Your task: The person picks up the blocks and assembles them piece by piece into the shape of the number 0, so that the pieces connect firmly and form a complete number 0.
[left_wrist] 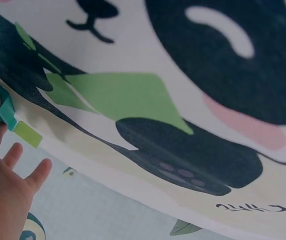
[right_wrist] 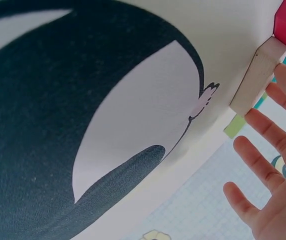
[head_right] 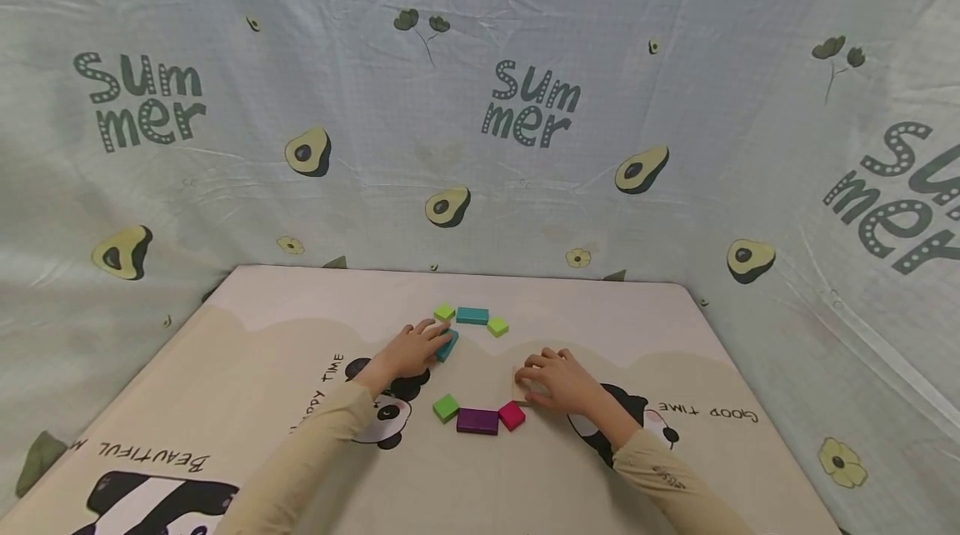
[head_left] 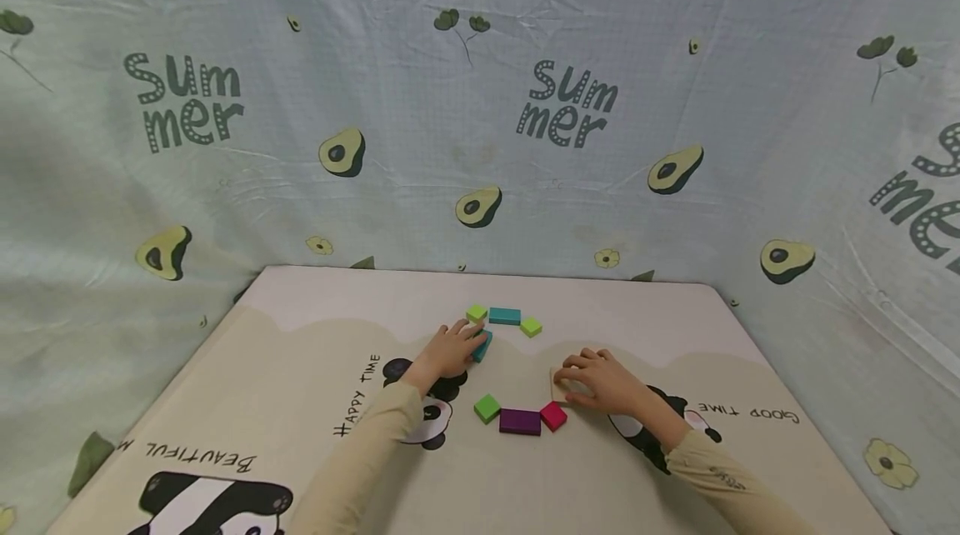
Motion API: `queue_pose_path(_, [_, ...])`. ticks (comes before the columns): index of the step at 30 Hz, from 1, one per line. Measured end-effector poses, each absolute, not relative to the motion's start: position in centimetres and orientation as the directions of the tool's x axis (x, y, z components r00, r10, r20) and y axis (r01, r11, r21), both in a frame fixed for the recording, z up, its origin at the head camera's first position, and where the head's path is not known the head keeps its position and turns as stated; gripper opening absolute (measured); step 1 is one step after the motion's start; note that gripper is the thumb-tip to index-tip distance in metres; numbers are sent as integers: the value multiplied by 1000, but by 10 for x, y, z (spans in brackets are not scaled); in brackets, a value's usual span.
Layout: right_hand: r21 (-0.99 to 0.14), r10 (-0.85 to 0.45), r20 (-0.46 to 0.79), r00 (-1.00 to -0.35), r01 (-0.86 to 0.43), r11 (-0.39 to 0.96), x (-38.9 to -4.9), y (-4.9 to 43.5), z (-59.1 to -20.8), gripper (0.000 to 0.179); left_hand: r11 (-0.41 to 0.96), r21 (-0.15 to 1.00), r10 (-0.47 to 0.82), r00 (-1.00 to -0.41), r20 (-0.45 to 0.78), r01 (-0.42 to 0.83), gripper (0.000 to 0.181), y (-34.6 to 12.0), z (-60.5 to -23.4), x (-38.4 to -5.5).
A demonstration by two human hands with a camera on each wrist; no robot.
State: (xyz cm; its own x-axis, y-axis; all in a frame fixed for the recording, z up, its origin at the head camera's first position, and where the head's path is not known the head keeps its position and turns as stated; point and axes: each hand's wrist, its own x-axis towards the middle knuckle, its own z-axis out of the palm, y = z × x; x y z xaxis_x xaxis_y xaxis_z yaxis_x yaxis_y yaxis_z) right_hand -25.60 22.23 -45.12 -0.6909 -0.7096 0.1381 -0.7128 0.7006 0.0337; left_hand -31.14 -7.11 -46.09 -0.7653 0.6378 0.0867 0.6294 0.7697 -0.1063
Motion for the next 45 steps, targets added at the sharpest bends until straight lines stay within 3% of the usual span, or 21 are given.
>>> queue_pose_path(15, [39,-721,156,-676,-725,688,-256,222,-450,27,717,-95,695,-699,169,690,48,-80,-456,-306])
queue_pose_path(31, [33,-722,170,-671,-728,685,-257,224,-452,26,588,-133,801,-551,234,798,45,-86,-450,-291])
queue_pose_path(45, [39,-720,164,-675,-724,688,-256,224,-452,27,574,-98,805,-540,246,813,46,-94,-447,-277])
